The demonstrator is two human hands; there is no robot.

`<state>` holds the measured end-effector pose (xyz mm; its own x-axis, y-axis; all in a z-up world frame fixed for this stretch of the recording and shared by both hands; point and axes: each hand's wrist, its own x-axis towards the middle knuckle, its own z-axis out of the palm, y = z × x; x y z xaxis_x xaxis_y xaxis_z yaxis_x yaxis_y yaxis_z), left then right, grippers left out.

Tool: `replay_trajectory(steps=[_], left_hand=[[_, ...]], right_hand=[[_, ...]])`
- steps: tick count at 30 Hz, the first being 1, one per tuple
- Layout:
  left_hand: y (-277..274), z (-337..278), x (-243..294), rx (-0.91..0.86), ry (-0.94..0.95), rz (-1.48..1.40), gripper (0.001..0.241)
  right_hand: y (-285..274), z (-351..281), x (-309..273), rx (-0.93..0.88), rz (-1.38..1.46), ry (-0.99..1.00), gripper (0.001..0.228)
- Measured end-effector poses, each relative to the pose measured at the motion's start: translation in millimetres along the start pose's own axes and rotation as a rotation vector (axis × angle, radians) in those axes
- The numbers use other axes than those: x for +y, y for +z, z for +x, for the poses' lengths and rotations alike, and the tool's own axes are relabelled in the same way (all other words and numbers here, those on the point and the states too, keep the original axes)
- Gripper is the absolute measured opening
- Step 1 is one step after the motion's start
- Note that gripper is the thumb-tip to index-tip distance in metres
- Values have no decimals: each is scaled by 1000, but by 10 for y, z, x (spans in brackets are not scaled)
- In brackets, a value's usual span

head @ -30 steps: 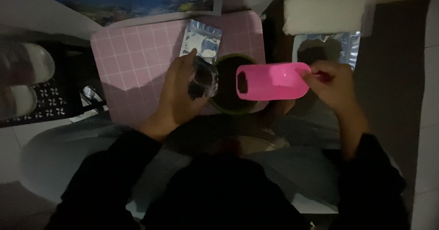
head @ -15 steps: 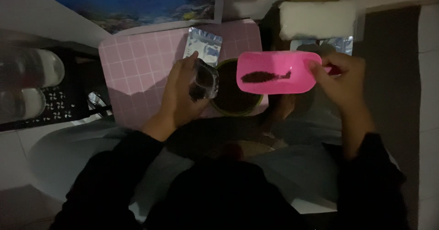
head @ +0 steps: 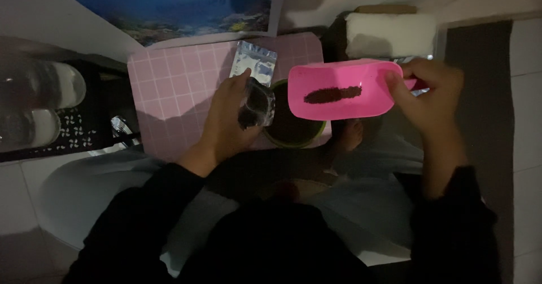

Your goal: Filling small pouches with dark powder using a plastic scoop

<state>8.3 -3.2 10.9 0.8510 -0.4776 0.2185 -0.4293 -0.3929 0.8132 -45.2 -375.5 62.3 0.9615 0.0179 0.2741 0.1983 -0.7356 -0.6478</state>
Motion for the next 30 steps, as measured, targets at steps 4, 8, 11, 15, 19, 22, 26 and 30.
replay_trajectory(steps=[4,8,11,15,19,22,26,30], left_hand=[[1,11,-24,-16,71,37,80],[-26,-16,1,-34,18,19,88],[-34,-45,-41,-36,22,30,94],[-51,-69,-17,-6,28,79,95],[-128,-57,13,25,23,112,96],[-177,-53,62,101,45,75,94],[-229,-59,90,125,51,43,95],[-258,-73,83,114,3,107,92]], right_hand=[[-14,163,-167,-4,-74,-132,15],[26,262,-308,24,-218,-248,17],[51,343,-448,42,-233,-284,12],[69,447,-618,62,-355,-386,13],[79,530,-792,54,-470,-415,19],[109,588,-892,46,-419,-459,15],[139,643,-928,31,-500,-517,17],[136,674,-913,38,-594,-572,17]])
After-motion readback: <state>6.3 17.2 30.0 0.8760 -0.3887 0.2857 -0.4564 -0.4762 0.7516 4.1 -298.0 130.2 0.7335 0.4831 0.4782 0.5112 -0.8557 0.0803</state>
